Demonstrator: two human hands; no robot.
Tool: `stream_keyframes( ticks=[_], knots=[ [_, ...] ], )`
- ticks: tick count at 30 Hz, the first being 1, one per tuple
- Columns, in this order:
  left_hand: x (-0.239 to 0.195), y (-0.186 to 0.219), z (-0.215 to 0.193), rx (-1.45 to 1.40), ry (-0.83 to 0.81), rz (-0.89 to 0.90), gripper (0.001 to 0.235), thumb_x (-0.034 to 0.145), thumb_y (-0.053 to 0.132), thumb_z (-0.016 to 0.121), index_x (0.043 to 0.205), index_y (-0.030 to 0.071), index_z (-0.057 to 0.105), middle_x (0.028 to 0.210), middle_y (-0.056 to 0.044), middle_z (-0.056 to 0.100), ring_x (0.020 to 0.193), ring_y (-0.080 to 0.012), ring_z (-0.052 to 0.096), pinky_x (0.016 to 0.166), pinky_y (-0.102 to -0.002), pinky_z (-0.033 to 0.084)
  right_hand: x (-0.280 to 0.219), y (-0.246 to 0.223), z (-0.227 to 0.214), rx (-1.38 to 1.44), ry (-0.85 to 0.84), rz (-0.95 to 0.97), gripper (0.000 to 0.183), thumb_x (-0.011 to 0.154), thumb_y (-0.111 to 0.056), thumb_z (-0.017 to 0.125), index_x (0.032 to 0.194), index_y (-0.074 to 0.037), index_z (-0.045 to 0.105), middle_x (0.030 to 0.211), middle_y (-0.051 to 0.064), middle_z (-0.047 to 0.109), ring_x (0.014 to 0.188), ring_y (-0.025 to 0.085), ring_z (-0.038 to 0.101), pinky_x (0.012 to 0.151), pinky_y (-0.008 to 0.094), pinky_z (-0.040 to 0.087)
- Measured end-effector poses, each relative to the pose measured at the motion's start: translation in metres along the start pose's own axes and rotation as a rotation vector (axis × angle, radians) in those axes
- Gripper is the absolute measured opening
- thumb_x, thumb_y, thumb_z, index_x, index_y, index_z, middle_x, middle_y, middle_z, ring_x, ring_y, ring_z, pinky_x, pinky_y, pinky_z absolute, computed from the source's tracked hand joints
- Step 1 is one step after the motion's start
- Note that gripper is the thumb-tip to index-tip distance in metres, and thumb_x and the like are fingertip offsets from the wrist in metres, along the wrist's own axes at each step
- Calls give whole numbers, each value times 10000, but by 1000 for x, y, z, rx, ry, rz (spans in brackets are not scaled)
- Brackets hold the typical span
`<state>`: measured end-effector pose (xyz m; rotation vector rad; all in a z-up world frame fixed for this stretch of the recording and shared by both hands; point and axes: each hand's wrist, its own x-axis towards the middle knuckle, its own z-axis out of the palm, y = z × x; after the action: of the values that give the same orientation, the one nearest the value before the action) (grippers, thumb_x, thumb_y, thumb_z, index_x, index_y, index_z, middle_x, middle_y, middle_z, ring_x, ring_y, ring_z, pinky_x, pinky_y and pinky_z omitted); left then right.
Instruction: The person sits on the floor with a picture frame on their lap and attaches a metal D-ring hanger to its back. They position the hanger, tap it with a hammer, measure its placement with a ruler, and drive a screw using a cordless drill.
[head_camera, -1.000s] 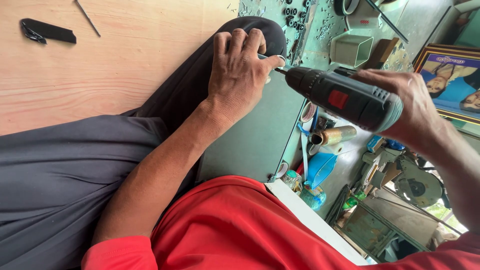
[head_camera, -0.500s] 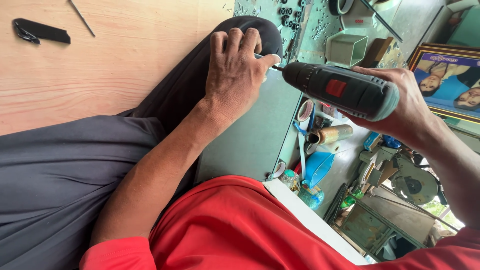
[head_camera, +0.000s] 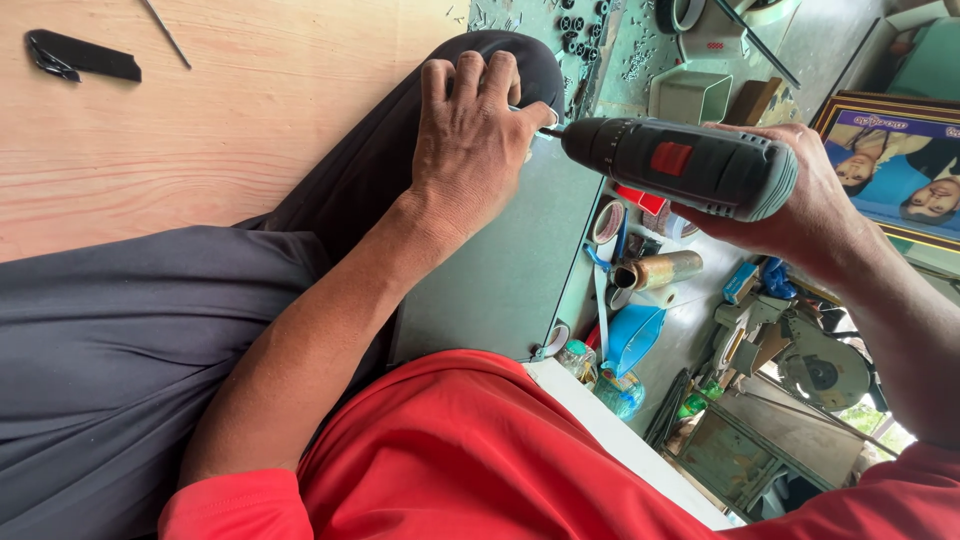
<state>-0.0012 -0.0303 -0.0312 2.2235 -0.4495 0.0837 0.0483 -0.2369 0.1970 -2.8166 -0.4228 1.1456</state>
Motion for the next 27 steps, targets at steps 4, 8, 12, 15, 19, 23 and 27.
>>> stream_keyframes(
  ticks=[4, 8, 12, 15, 19, 23, 27],
  knots=[
    [1, 0, 0, -13, -13, 3, 243, 890, 112, 750, 1094, 231, 810, 1076, -63, 546, 1080, -256, 470, 958, -475, 326, 0, -1, 4, -40, 20, -54, 398, 763, -184, 829, 1131, -83, 718, 871, 76, 751, 750, 202, 742, 734, 328, 607],
    [1, 0, -4, 7, 7, 24, 237, 873, 152, 781, 1091, 239, 809, 1091, -61, 546, 1084, -247, 473, 972, -464, 332, -4, -4, 10, -64, 57, -11, 412, 781, -225, 853, 1146, -85, 722, 843, 84, 750, 735, 204, 745, 730, 333, 605],
    [3, -2, -18, -12, -39, 35, 345, 811, 237, 845, 1151, 254, 789, 1080, -38, 542, 1072, -249, 477, 973, -464, 335, -12, 16, 29, -114, 112, -21, 508, 653, -212, 879, 1116, -67, 730, 925, 105, 749, 776, 267, 730, 764, 369, 588],
    [-1, -2, -38, -55, -19, -13, 495, 781, 255, 863, 1260, 214, 744, 1074, -69, 539, 1039, -263, 480, 903, -475, 322, -23, 86, 108, 267, 364, -95, 529, 672, -251, 864, 1124, -49, 679, 986, 103, 706, 857, 218, 704, 805, 346, 563],
    [-8, -6, -47, -3, -27, -119, 518, 776, 288, 871, 1254, 173, 707, 1091, -60, 544, 1072, -273, 490, 933, -471, 330, -48, 107, 234, 249, 730, 6, 480, 833, -207, 869, 1226, -55, 639, 990, 105, 696, 919, 219, 687, 852, 366, 528],
    [-3, -3, -47, 20, -110, -75, 400, 795, 276, 857, 1175, 240, 737, 1059, -36, 554, 1038, -256, 490, 912, -462, 329, -72, 130, 342, 199, 769, 273, 530, 729, -128, 826, 1216, -66, 625, 1027, 165, 667, 944, 366, 659, 851, 445, 522],
    [-5, 4, -57, 29, -87, -52, 420, 772, 219, 850, 1171, 305, 751, 1043, -38, 555, 1020, -255, 497, 901, -457, 324, -69, 125, 342, 73, 343, 179, 617, 642, -190, 871, 1208, -88, 646, 1024, 189, 680, 923, 438, 659, 769, 513, 510]
  ],
)
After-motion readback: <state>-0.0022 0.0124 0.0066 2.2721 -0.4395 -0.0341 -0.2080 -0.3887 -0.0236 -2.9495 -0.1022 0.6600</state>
